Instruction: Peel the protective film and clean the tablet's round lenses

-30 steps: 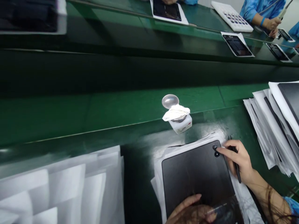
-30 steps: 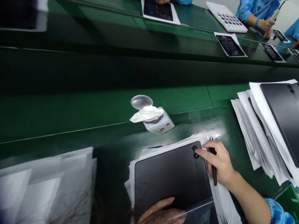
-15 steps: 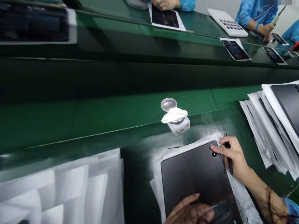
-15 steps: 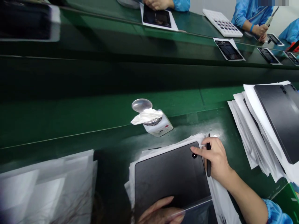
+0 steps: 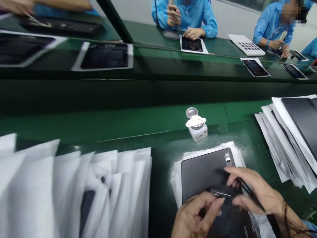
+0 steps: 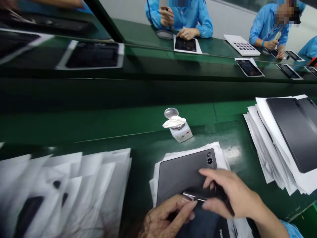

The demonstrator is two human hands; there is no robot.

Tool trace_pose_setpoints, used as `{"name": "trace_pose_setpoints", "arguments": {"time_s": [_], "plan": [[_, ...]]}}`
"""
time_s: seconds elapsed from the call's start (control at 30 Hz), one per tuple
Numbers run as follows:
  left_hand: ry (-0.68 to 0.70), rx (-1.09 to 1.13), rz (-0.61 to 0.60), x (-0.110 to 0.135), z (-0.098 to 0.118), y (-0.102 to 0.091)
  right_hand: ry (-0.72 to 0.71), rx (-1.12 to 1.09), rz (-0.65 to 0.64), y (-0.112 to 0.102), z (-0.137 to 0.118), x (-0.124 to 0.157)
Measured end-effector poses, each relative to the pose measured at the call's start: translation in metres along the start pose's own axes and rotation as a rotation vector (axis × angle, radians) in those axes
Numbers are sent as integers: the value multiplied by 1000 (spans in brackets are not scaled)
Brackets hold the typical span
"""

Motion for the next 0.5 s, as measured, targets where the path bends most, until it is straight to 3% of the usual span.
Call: {"name": "trace_pose_setpoints", "arguments": {"time_s": [0.07, 0.17, 0.3, 0.4, 0.5], "plan": [[-76, 91, -17, 0, -4, 2, 37, -35, -44, 10, -2, 6], [-128, 243, -70, -1, -4, 1, 136, -140, 23, 19, 9, 15], [-189, 433, -128, -4, 1, -1, 204, -284, -19, 20, 20, 18], [-236, 514, -130, -5, 5, 3, 173, -291, 116, 5, 21, 17], [-261, 494, -142, -3, 6, 8, 125, -447, 225, -5, 21, 17]]}}
Point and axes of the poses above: each hand's wrist, its own x-axis away from the middle knuckle, its own y-axis out of the palm, z = x × y, the point moved 4 cm from there along -x, towards the middle knuckle, and after that the axes turned 10 degrees about -z, right-handed, at the moved point
